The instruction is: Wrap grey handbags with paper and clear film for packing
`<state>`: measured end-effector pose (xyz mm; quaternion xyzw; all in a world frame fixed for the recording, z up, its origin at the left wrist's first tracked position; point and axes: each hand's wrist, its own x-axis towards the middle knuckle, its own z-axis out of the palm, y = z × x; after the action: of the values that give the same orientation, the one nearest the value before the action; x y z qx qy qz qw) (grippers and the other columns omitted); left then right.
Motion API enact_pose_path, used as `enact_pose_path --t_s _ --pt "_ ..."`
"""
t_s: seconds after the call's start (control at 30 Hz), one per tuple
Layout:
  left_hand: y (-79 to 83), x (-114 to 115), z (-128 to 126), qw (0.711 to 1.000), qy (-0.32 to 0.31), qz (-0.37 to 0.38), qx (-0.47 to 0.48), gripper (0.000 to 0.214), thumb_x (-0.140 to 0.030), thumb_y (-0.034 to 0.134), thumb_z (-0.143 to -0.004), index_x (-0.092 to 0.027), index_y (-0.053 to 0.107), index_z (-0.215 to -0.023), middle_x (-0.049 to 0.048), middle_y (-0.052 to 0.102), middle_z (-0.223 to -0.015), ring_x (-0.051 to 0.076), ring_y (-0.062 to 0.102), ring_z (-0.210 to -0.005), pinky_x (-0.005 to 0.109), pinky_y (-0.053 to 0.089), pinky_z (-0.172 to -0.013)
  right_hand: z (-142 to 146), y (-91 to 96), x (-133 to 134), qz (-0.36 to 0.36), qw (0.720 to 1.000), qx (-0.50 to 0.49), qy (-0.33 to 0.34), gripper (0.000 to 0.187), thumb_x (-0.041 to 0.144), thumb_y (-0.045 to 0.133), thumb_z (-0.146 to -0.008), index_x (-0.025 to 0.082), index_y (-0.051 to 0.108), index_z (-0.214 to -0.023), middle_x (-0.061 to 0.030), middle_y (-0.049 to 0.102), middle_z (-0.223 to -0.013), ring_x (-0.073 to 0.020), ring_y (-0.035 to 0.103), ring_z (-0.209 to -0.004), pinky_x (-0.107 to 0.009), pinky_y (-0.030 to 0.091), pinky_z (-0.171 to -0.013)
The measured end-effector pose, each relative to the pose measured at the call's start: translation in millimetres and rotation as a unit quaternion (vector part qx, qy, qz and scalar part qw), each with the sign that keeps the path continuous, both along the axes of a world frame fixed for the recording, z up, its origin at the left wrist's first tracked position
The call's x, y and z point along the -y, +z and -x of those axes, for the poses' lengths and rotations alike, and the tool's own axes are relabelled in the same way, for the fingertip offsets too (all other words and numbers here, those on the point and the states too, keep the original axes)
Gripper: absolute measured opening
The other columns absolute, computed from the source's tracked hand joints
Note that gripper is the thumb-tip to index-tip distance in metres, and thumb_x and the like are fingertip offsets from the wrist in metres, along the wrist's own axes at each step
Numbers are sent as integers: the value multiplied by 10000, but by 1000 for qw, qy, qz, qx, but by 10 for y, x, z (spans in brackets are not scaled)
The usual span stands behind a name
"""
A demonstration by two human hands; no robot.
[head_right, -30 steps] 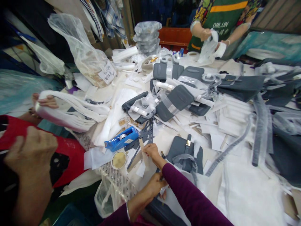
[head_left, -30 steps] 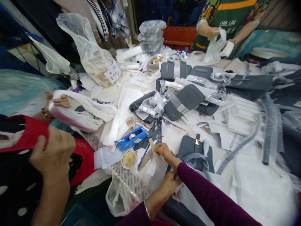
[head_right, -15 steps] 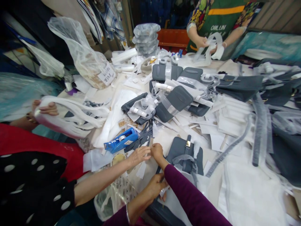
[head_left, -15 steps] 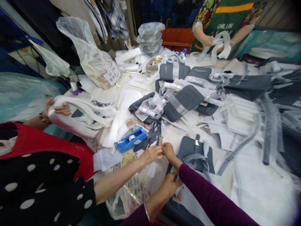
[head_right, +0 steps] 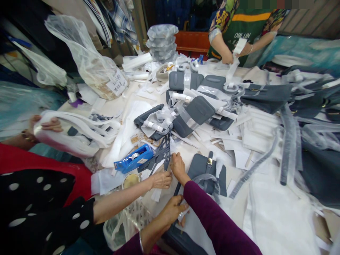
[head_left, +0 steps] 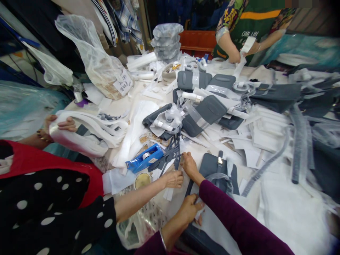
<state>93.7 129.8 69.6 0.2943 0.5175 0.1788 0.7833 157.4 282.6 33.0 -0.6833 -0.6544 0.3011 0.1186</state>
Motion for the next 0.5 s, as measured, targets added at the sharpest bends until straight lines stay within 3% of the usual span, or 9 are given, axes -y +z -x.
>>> enact_pose_path --t_s 0.2,0.3,0.4,0.5 --pt "58 49 -108 1000 -21 -2 -17 257 -413 567 -766 -194 538 -897 8 631 -719 103 490 -401 217 328 -387 -27 34 -10 13 995 -66 -71 348 58 456 -783 149 554 -1105 -126 564 -1084 -207 571 -945 -293 430 -799" --pt "140 -29 -61 999 -22 -10 -38 239 -383 587 -767 -176 573 -884 13 622 -686 111 501 -426 231 370 -424 -97 85 -39 39 984 -122 -122 285 71 444 -760 115 582 -1006 -123 614 -956 -204 599 -888 -298 461 -773" --pt "287 -394 516 997 1 -51 -50 206 -332 574 -797 -146 628 -867 54 644 -772 176 612 -691 263 464 -576 -103 285 -39 88 965 -196 -151 177 172 425 -805 107 587 -835 -73 601 -706 -170 596 -620 -278 474 -575" --pt "550 -914 1520 988 63 -112 -86 271 -228 376 -861 -128 627 -839 51 628 -847 197 564 -1045 265 481 -681 -69 835 113 127 938 -292 -135 241 290 429 -851 120 588 -787 -35 568 -620 -124 529 -488 -247 436 -474"
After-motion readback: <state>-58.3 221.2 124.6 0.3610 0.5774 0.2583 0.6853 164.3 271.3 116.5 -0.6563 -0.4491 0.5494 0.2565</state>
